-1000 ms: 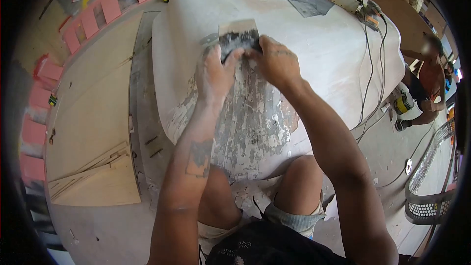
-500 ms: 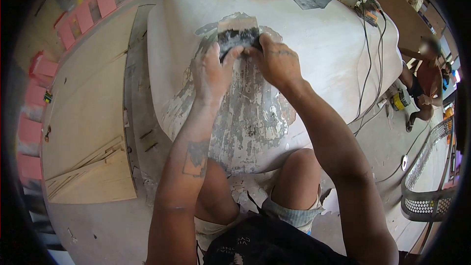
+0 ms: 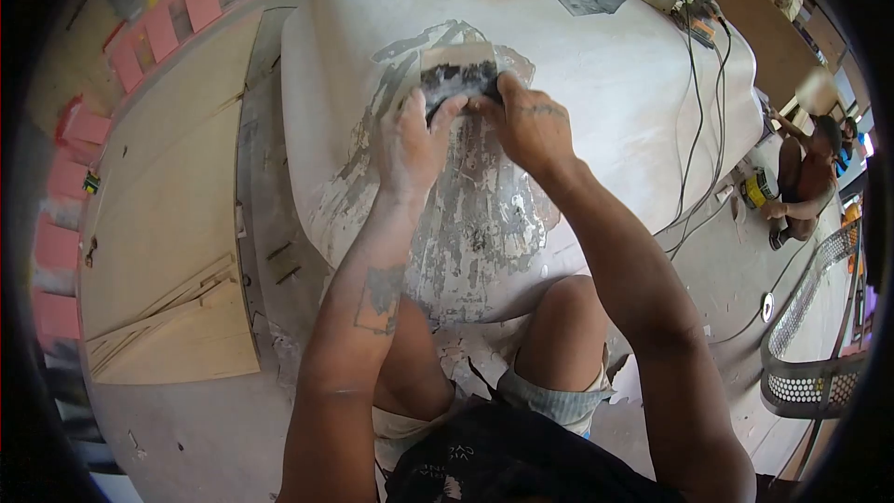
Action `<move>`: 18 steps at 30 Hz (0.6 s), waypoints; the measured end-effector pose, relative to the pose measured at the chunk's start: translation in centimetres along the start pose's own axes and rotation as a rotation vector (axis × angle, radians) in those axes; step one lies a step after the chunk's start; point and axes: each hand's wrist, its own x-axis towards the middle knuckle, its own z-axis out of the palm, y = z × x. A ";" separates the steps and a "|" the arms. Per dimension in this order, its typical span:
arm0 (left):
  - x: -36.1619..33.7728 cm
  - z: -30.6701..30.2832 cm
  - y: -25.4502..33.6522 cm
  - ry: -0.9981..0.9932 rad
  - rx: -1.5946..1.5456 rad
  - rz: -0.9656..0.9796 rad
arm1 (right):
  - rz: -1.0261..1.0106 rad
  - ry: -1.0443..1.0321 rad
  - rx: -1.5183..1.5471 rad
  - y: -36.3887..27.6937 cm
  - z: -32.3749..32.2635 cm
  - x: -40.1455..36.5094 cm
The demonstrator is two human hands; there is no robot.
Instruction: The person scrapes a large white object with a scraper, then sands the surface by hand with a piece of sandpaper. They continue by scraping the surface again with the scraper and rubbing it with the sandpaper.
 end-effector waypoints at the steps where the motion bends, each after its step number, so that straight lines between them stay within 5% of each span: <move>1: 0.8 0.2 -0.1 0.014 0.017 0.007 | 0.009 0.025 0.005 -0.1 -0.4 0.8; 12: -3.3 2.1 -2.1 0.053 0.095 0.100 | -0.030 -0.031 0.028 0.8 0.6 -3.0; 18: 1.6 0.9 0.0 0.069 0.135 0.028 | 0.011 0.092 -0.033 0.2 -0.3 1.2</move>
